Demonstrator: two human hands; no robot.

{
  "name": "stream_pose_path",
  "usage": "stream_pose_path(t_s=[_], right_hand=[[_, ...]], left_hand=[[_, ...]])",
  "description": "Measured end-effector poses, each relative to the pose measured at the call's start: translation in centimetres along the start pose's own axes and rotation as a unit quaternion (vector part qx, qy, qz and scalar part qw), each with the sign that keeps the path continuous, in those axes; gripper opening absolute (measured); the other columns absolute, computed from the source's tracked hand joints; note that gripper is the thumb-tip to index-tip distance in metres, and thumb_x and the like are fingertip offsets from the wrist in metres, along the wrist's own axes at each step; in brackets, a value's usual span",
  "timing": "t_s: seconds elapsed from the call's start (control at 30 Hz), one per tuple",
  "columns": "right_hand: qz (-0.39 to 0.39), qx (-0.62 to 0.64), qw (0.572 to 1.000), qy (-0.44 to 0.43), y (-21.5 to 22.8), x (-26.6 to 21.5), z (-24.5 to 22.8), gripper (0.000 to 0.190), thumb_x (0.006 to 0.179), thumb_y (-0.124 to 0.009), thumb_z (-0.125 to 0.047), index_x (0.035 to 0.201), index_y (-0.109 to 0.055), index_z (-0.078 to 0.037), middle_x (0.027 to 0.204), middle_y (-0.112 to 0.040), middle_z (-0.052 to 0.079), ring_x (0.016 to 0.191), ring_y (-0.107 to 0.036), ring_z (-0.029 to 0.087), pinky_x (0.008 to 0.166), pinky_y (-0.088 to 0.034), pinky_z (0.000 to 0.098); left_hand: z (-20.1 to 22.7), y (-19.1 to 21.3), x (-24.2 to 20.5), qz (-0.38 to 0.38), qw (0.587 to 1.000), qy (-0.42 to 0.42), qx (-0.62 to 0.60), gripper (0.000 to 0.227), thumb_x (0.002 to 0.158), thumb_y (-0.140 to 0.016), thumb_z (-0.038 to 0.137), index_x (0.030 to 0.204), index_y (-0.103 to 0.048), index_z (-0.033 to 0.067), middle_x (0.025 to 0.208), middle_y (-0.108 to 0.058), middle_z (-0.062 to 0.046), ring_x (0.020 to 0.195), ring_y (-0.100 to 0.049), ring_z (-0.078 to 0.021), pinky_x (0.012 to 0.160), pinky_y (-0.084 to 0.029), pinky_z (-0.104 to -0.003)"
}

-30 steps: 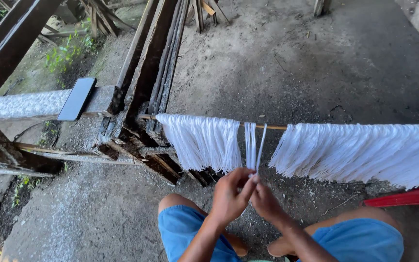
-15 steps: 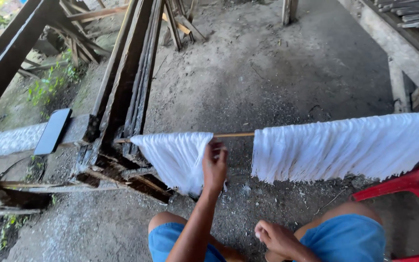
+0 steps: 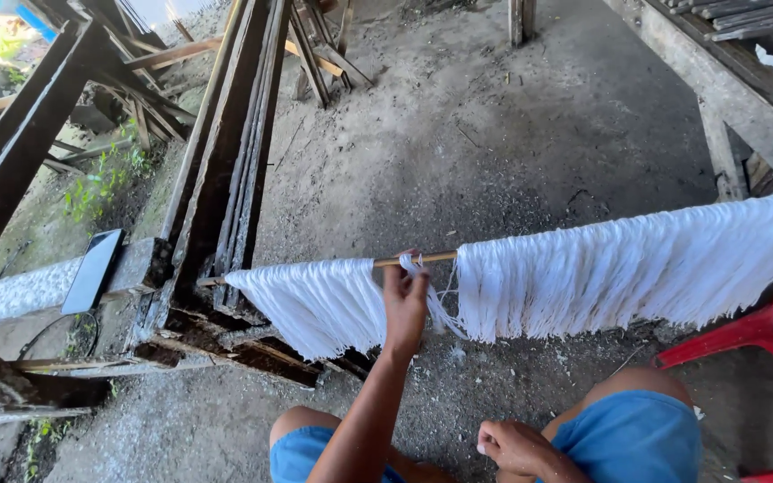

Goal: Manually separating bundles of white threads hanging from a wooden rod in a workshop.

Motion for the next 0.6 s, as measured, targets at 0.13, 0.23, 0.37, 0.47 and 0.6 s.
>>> stream_pose_path(t_s=[0.13,0.23,0.37,0.47,0.6], right_hand=[[-0.026,-0.011,1.0,0.006,0.0,0.6,-0.2,0.013,0.108,-0.056,-0.041,0.107,-0.061,-0.029,0.091,-0.064,-0.006,0.072,-0.054,0.015,0.068,-0.041,0.0366],[-0.024,-0.005,1.0,-0.004,-0.4,0.1,-0.1,0.014,0.106,-0.055,-0.037,0.103,-0.062,-0.026,0.096,-0.067,-0.005,0.076,-0.057,0.014,0.069,-0.043,0.0354],[-0.026,0.0,1.0,-0.014,0.3,0.5,-0.1,0.014,0.108,-0.055,-0.039,0.106,-0.061,-0.027,0.095,-0.066,-0.006,0.073,-0.054,0.013,0.067,-0.041,0.0354],[-0.018,0.002,1.0,-0.025,-0.2,0.6,0.1,0.012,0.106,-0.057,-0.038,0.105,-0.063,-0.027,0.098,-0.069,-0.007,0.079,-0.059,0.012,0.07,-0.045,0.0341],[-0.012,0.035,0.999,0.031,-0.2,0.5,0.3,0.014,0.111,-0.05,-0.035,0.106,-0.06,-0.027,0.098,-0.065,-0.005,0.074,-0.054,0.017,0.074,-0.044,0.0405]], left_hand=[[-1.1,-1.1,1.1,-0.072,0.992,0.002,0.101,0.034,0.095,-0.072,0.042,0.087,-0.047,0.0192,0.083,-0.046,0.002,0.075,-0.043,-0.0125,0.07,-0.041,-0.031],[-0.5,-1.4,0.4,-0.144,0.973,-0.089,0.157,0.028,0.103,-0.057,0.041,0.087,-0.063,0.0183,0.085,-0.067,-0.002,0.078,-0.066,-0.0137,0.064,-0.052,-0.025],[-1.2,0.7,1.2,0.046,0.997,0.04,0.055,0.024,0.103,-0.055,0.034,0.106,-0.065,0.0122,0.093,-0.055,-0.003,0.083,-0.05,-0.0161,0.074,-0.043,-0.032],[0.3,1.0,0.2,0.048,0.997,0.049,0.041,0.039,0.095,-0.059,0.05,0.11,-0.063,0.0146,0.093,-0.045,0.0,0.085,-0.04,-0.0148,0.079,-0.036,-0.03],[-0.6,0.7,0.3,-0.141,0.988,-0.056,-0.008,0.032,0.105,-0.055,0.036,0.123,-0.066,0.0109,0.104,-0.075,-0.005,0.104,-0.071,-0.0181,0.094,-0.055,-0.034]])
Point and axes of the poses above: each hand's wrist, its own x-axis towards the middle knuckle, its own y-axis out of the back of the hand, z = x × y, the point moved 2 cm from there along x, towards the middle knuckle
